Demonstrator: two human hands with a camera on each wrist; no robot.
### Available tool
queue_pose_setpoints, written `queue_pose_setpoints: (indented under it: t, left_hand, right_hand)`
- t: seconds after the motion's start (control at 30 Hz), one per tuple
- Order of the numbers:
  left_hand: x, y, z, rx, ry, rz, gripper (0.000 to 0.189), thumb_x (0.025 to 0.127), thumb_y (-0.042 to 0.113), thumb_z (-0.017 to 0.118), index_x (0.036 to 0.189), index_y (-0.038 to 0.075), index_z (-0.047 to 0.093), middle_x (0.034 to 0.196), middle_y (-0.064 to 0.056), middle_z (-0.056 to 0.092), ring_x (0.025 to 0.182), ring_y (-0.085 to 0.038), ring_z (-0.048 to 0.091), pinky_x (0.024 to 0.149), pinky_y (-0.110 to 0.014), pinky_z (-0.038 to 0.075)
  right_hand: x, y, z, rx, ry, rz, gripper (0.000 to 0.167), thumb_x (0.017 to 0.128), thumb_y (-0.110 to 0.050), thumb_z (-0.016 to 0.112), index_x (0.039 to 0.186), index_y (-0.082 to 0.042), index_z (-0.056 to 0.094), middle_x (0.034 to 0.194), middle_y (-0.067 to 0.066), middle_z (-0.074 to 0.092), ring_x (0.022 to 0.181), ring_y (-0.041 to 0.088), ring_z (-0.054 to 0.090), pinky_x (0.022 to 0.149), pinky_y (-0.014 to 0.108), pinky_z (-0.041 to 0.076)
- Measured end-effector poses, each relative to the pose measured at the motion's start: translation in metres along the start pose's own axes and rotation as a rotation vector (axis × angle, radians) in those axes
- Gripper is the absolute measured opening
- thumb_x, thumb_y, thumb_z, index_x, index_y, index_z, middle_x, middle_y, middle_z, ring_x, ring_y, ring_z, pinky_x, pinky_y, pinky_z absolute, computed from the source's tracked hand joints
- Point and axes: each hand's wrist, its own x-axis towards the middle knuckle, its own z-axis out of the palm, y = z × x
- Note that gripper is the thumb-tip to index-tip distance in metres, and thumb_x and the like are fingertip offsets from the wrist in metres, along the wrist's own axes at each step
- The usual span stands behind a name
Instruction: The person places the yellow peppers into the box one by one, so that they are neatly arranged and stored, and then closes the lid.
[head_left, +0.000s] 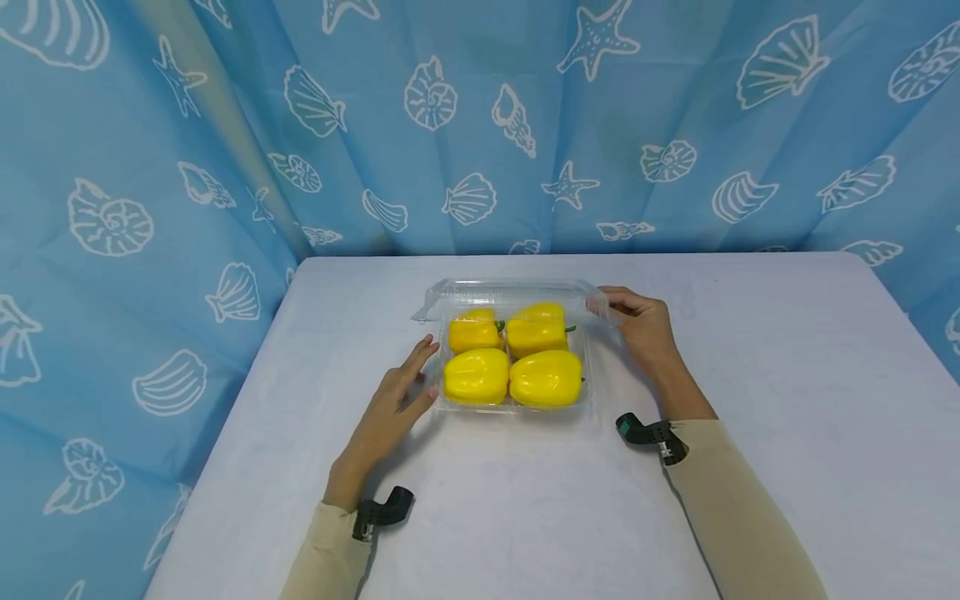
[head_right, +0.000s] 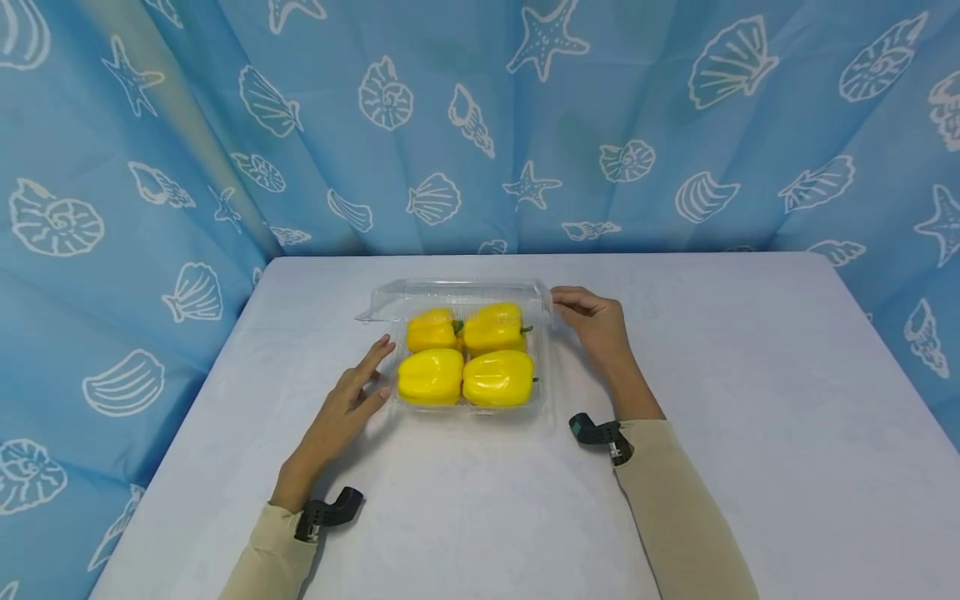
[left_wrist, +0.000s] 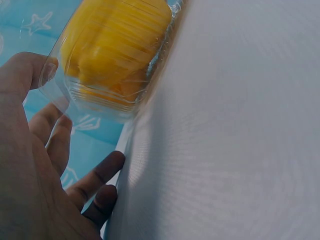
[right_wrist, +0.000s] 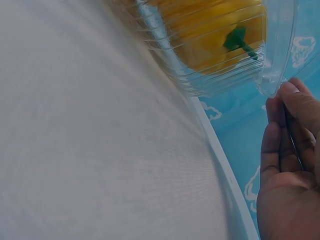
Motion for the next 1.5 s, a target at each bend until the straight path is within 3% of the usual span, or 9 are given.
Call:
queue_pose_setpoints:
  t: [0.27,0.4,0.5,0.73,0.9,1.03,1.2,1.43,1.5]
  left_hand:
    - [-0.001,-0.001,0.001,-0.01,0.002,-0.009,0.061,0.103,0.037,0.053,0.159,0.031,0.029,0.165,0.014,0.019,0.115,-0.019,0.047,0.094,-0.051,0.039]
    - [-0.003,0.0,0.001,-0.026,0.003,-0.085,0.063,0.102,0.042,0.054,0.159,0.035,0.028,0.151,-0.003,0.044,0.118,-0.024,0.046,0.093,-0.052,0.041]
    - [-0.004,0.001,0.001,-0.038,0.005,-0.136,0.066,0.101,0.046,0.054,0.159,0.037,0.023,0.137,-0.009,0.051,0.121,-0.026,0.045,0.094,-0.053,0.042]
    - [-0.005,0.001,0.001,-0.052,0.014,-0.149,0.066,0.101,0.051,0.052,0.158,0.043,0.02,0.141,-0.008,0.049,0.125,-0.025,0.044,0.101,-0.059,0.039]
    - [-0.005,-0.002,0.003,-0.057,0.012,-0.118,0.061,0.104,0.044,0.05,0.158,0.044,0.021,0.153,-0.002,0.041,0.128,-0.026,0.043,0.102,-0.062,0.036]
    - [-0.004,-0.002,0.002,-0.037,0.018,-0.061,0.051,0.109,0.037,0.035,0.158,0.041,0.024,0.163,0.012,0.026,0.129,-0.026,0.043,0.104,-0.06,0.033]
    - [-0.003,0.001,0.0,-0.101,0.02,-0.018,0.05,0.11,0.041,0.018,0.159,0.034,0.029,0.163,0.014,0.024,0.134,-0.029,0.041,0.108,-0.06,0.028]
    - [-0.002,0.001,0.0,-0.176,0.035,-0.05,0.052,0.109,0.041,0.026,0.161,0.035,0.019,0.163,0.012,0.023,0.146,-0.025,0.029,0.114,-0.059,0.02]
    - [-0.001,0.001,0.0,-0.182,0.033,-0.059,0.054,0.108,0.04,0.031,0.161,0.036,0.017,0.163,0.011,0.023,0.144,-0.026,0.034,0.112,-0.058,0.025]
  right_hand:
    - [-0.012,-0.023,0.001,0.066,-0.049,-0.068,0.023,0.092,-0.006,0.073,0.108,0.01,0.073,0.111,-0.003,0.072,0.108,0.01,0.063,0.09,0.021,0.049]
    - [-0.015,-0.024,0.0,0.1,-0.088,-0.131,0.021,0.093,0.003,0.067,0.108,0.018,0.068,0.112,-0.001,0.071,0.108,0.01,0.063,0.091,0.021,0.049]
    - [-0.015,-0.023,0.0,0.096,-0.11,-0.161,0.02,0.093,0.003,0.067,0.107,0.017,0.068,0.114,0.002,0.071,0.11,0.012,0.062,0.091,0.023,0.05]
    - [-0.015,-0.02,-0.002,0.095,-0.137,-0.187,0.018,0.093,0.002,0.067,0.108,0.013,0.071,0.119,0.01,0.069,0.113,0.015,0.062,0.093,0.025,0.049]
    - [-0.018,-0.02,-0.003,0.074,-0.144,-0.206,0.018,0.094,0.003,0.066,0.108,0.014,0.07,0.122,0.021,0.066,0.113,0.013,0.062,0.093,0.024,0.049]
    - [-0.019,-0.022,-0.004,0.022,-0.147,-0.246,0.017,0.094,0.003,0.066,0.107,0.012,0.071,0.123,0.025,0.065,0.115,0.013,0.06,0.093,0.023,0.048]
    - [-0.021,-0.024,-0.004,-0.013,-0.154,-0.274,0.017,0.094,0.003,0.065,0.107,0.011,0.072,0.122,0.027,0.064,0.117,0.017,0.059,0.092,0.024,0.048]
    - [-0.023,-0.024,-0.004,-0.013,-0.154,-0.269,0.017,0.094,0.002,0.066,0.107,0.011,0.072,0.122,0.028,0.064,0.117,0.018,0.059,0.095,0.025,0.047]
    - [-0.023,-0.024,-0.004,-0.01,-0.152,-0.27,0.017,0.094,0.001,0.066,0.107,0.011,0.072,0.121,0.028,0.064,0.117,0.018,0.059,0.095,0.025,0.047]
